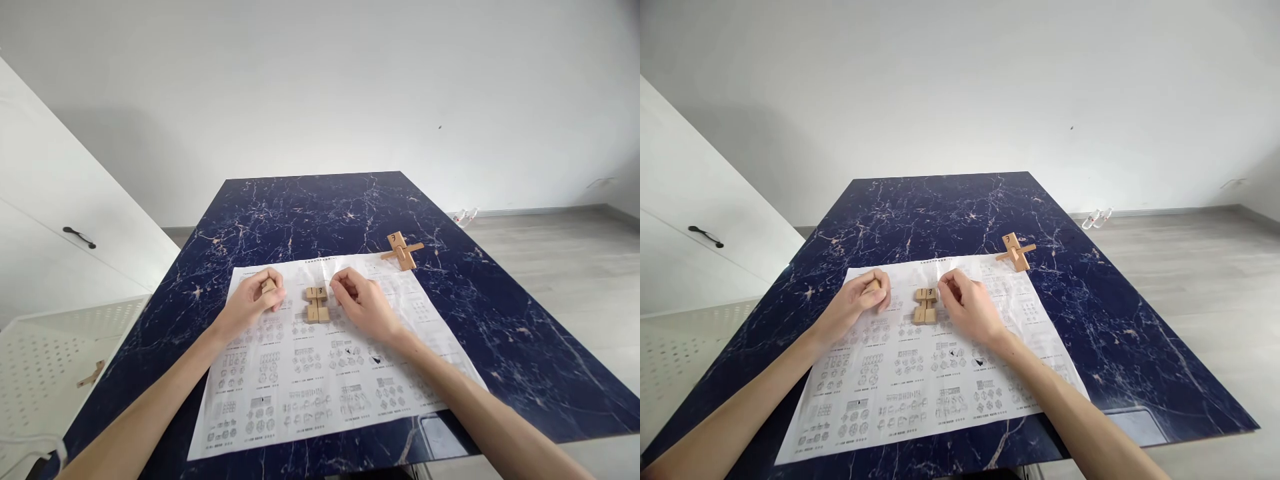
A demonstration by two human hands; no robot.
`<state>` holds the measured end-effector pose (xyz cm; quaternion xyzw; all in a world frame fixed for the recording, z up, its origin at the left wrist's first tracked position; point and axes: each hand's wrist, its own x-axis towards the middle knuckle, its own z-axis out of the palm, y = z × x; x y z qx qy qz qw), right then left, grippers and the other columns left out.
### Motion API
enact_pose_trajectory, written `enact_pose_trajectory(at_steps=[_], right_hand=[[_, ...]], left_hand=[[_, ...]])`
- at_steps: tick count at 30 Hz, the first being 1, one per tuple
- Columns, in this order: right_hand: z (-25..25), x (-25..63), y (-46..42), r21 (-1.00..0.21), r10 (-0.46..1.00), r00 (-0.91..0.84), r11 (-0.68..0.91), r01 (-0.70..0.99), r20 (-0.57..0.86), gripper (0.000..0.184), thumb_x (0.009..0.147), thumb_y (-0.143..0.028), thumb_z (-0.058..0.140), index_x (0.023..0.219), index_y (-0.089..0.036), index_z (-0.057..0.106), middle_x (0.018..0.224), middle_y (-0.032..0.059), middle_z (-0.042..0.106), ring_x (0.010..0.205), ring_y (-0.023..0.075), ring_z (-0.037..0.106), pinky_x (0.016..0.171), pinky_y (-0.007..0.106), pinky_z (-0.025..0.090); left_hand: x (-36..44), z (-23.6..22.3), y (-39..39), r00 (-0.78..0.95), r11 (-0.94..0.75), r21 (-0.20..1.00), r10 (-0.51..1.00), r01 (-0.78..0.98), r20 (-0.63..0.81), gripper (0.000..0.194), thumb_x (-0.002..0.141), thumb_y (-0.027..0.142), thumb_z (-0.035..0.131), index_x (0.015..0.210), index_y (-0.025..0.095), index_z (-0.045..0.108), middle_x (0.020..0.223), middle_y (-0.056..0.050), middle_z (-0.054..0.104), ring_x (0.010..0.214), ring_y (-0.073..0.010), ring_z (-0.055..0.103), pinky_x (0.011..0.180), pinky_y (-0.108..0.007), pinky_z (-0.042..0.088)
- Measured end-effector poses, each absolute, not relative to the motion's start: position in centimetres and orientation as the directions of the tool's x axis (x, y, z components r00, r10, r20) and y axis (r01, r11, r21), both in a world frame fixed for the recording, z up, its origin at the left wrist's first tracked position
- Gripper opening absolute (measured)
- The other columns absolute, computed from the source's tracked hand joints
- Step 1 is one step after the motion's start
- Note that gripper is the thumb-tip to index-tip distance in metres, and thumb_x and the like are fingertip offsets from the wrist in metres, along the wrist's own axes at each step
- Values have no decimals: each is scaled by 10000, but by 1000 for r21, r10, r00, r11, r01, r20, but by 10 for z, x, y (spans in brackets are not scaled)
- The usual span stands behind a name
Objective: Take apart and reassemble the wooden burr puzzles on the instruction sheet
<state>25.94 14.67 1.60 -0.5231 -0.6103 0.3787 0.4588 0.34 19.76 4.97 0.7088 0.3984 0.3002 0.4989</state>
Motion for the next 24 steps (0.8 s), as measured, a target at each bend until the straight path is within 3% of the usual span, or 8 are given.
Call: enact_pose_trajectory(at_steps=[3,10,14,19,24], right_hand=[[15,260,146,-940,985,-41,172,295,168,163,1013,-377,605,896,-265,621,649,-23,587,563,164,452,572,315,329],[14,259,146,-930,984,-52,179,322,171,188,1036,-395,576,910,-264,623,644,-23,580,546,156,437,545,308,323],[12,260,147,-923,981,-48,191,335,186,190,1031,-392,588,895,-263,624,642,-26,585,552,160,448,550,309,324],[10,260,147,-911,977,-59,212,354,205,187,1044,-380,569,906,-268,630,650,-24,598,555,164,466,552,315,333],[8,261,148,-844,957,-83,286,454,279,126,1044,-340,566,997,-269,657,905,48,696,733,213,607,643,363,463]], left_hand=[[2,45,197,539,-144,953,842,266,-23,437,995,525,612,719,222,460,537,69,389,497,-101,297,531,-268,288],[1,39,198,500,-176,947,866,270,18,718,973,821,472,611,216,337,596,39,312,511,-99,209,523,-304,149],[4,41,197,473,-120,955,881,270,-23,693,970,833,473,659,223,365,622,57,247,496,-99,208,494,-292,169],[9,36,196,420,-36,975,905,219,-61,563,1030,745,467,828,224,528,652,66,267,486,-101,255,466,-263,270],[15,35,193,429,9,983,899,182,-88,492,1068,681,455,986,220,606,736,48,339,523,-99,294,476,-251,338]])
